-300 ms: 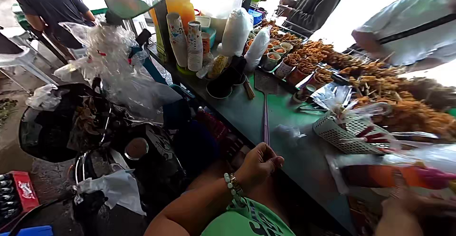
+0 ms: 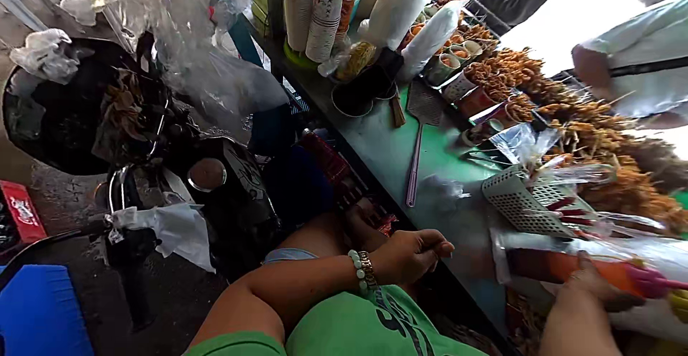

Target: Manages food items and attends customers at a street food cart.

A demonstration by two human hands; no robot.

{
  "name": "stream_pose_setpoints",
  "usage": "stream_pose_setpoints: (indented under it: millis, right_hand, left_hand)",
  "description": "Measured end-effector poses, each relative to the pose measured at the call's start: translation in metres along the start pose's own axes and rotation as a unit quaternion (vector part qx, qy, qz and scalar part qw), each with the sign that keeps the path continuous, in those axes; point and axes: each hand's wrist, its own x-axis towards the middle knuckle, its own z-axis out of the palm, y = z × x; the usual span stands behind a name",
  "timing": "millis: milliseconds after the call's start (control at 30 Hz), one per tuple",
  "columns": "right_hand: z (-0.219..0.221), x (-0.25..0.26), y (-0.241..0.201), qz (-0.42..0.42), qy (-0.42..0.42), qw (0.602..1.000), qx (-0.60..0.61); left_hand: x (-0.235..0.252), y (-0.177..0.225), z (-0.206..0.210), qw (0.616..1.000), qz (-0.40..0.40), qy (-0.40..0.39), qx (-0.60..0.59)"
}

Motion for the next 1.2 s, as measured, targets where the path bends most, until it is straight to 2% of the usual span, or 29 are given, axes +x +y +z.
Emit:
stream_pose_setpoints:
  millis: [33, 67, 100, 133, 200, 233, 267, 300, 333, 367, 400, 467, 567, 667, 800, 933, 1067, 1100, 1200]
  right_hand:
    - [-0.027, -0.003, -0.039, 0.16, -0.122, 0.973, 0.11]
    - [-0.036, -0.006, -0.06, 0.251, -0.133, 0.943, 0.174]
    - [-0.04, -0.01, -0.07, 0.286, -0.135, 0.929, 0.191]
    - [-0.041, -0.013, -0.073, 0.288, -0.137, 0.93, 0.184]
    - [-0.032, -0.013, -0.053, 0.208, -0.146, 0.959, 0.128]
    - [-0.013, -0.009, -0.026, 0.113, -0.105, 0.983, 0.101]
    - [0.012, 0.0, 0.007, 0.018, -0.027, 0.994, 0.101]
    - [0.012, 0.01, 0.016, 0.023, -0.079, 0.994, 0.066]
    - [0.019, 0.022, 0.032, 0.01, -0.09, 0.994, 0.058]
    - [0.033, 0.036, 0.06, -0.051, -0.056, 0.995, 0.068]
    - [0.032, 0.042, 0.069, -0.074, -0.074, 0.991, 0.089]
    - [0.019, 0.035, 0.058, -0.081, -0.145, 0.976, 0.144]
    - [0.024, 0.003, 0.038, -0.061, -0.231, 0.943, 0.233]
    - [0.035, -0.041, 0.013, -0.026, -0.295, 0.924, 0.243]
    - [0.059, -0.087, 0.002, -0.048, -0.266, 0.926, 0.264]
    - [0.075, -0.105, 0.008, -0.085, -0.25, 0.921, 0.286]
    - [0.076, -0.116, -0.009, -0.018, -0.263, 0.928, 0.262]
    - [0.079, -0.113, -0.006, -0.025, -0.268, 0.927, 0.263]
    - [0.079, -0.105, 0.009, -0.149, -0.281, 0.918, 0.236]
  left_hand:
    - [-0.002, 0.001, -0.001, 1.0, -0.005, -0.005, 0.0]
    - [-0.003, 0.003, -0.003, 1.0, -0.011, -0.01, -0.003]
    - [-0.004, 0.004, -0.006, 1.0, -0.01, -0.012, -0.006]
    - [-0.005, 0.005, -0.008, 1.0, -0.003, -0.011, -0.006]
    - [-0.007, 0.007, -0.013, 1.0, 0.013, -0.002, 0.02]
    - [-0.008, 0.007, -0.016, 0.999, 0.016, 0.004, 0.041]
    - [-0.009, 0.007, -0.019, 0.998, 0.014, 0.011, 0.065]
    - [-0.009, 0.007, -0.022, 0.996, 0.008, 0.016, 0.086]
    - [-0.01, 0.005, -0.026, 0.995, 0.001, 0.015, 0.103]
    - [-0.009, 0.003, -0.029, 0.993, -0.003, 0.01, 0.119]
    - [-0.008, 0.001, -0.031, 0.991, -0.003, 0.002, 0.131]
    - [-0.005, -0.002, -0.03, 0.99, 0.004, -0.024, 0.14]
    - [-0.001, -0.006, -0.023, 0.989, 0.033, -0.063, 0.13]
    - [-0.002, -0.005, -0.021, 0.989, 0.053, -0.078, 0.116]
    - [-0.009, -0.001, -0.034, 0.989, 0.046, -0.069, 0.126]
    - [-0.013, 0.004, -0.044, 0.994, 0.035, -0.03, 0.099]
    - [-0.013, 0.01, -0.051, 0.997, 0.052, 0.029, 0.055]
    - [-0.012, 0.011, -0.055, 0.996, 0.051, 0.052, 0.055]
    - [-0.003, 0.009, -0.069, 0.99, 0.037, 0.117, 0.071]
